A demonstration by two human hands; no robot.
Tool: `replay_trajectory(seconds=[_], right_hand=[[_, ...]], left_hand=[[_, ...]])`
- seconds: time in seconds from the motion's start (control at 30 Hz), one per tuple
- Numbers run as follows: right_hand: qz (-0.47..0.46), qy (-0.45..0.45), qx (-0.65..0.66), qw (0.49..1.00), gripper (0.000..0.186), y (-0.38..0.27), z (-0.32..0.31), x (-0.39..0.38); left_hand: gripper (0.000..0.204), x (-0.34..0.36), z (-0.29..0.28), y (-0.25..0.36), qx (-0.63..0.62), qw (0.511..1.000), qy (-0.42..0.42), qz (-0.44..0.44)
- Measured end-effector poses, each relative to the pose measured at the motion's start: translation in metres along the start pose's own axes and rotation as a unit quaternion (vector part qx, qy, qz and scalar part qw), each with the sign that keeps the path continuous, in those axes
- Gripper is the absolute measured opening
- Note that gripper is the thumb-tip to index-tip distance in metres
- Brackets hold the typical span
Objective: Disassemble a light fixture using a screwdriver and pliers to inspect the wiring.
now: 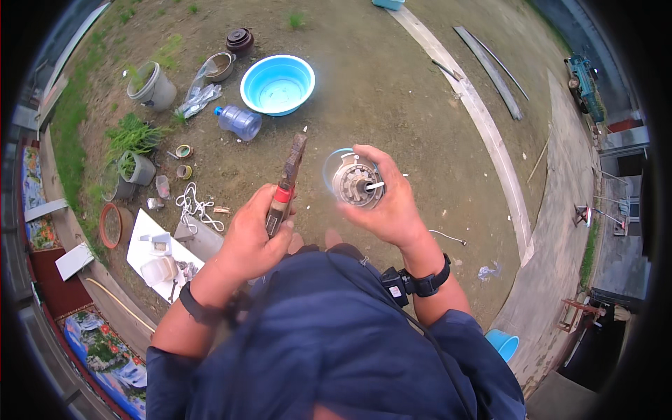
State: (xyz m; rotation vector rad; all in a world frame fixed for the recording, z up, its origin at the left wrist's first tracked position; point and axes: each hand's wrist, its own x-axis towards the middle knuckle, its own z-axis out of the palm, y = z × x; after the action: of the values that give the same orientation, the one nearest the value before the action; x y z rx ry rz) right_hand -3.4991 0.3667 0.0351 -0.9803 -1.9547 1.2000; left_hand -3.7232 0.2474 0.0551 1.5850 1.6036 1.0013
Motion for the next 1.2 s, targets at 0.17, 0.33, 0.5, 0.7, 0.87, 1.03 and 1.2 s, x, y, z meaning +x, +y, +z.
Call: replay_trajectory(seconds=[0.17,0.33,0.5,0.7,0.87,1.03,1.2], right_hand=[[-0.035,0.005,-0.014,0.999,0.082,0.0,0.0,0.0],[-0.072,0.025,-0.046,0.996,0.086,0.003,-0.002,0.001],[-0.059,0.035,-0.061,0.996,0.094,-0.004,-0.001,0.001],[-0.059,0.042,-0.085,0.994,0.089,-0.001,0.0,0.0],[-0.092,0.069,-0.114,0.987,0.087,0.005,0.001,0.0],[-0.102,0.085,-0.14,0.981,0.088,0.005,0.003,0.0],[-0.164,0.125,-0.15,0.967,0.086,0.011,0.007,0.002]], left_hand=[[0.038,-0.011,-0.004,-0.003,-0.077,0.992,-0.08,-0.056],[0.039,-0.009,-0.016,0.009,-0.099,0.968,-0.19,-0.13],[0.041,-0.013,-0.017,0.01,-0.204,0.905,-0.277,-0.251],[0.051,-0.02,-0.012,0.002,-0.18,0.922,-0.287,-0.188],[0.056,-0.016,-0.011,0.012,-0.203,0.905,-0.324,-0.187],[0.061,-0.01,-0.011,0.015,-0.249,0.89,-0.32,-0.209],[0.066,-0.008,-0.006,0.018,-0.34,0.854,-0.317,-0.232]])
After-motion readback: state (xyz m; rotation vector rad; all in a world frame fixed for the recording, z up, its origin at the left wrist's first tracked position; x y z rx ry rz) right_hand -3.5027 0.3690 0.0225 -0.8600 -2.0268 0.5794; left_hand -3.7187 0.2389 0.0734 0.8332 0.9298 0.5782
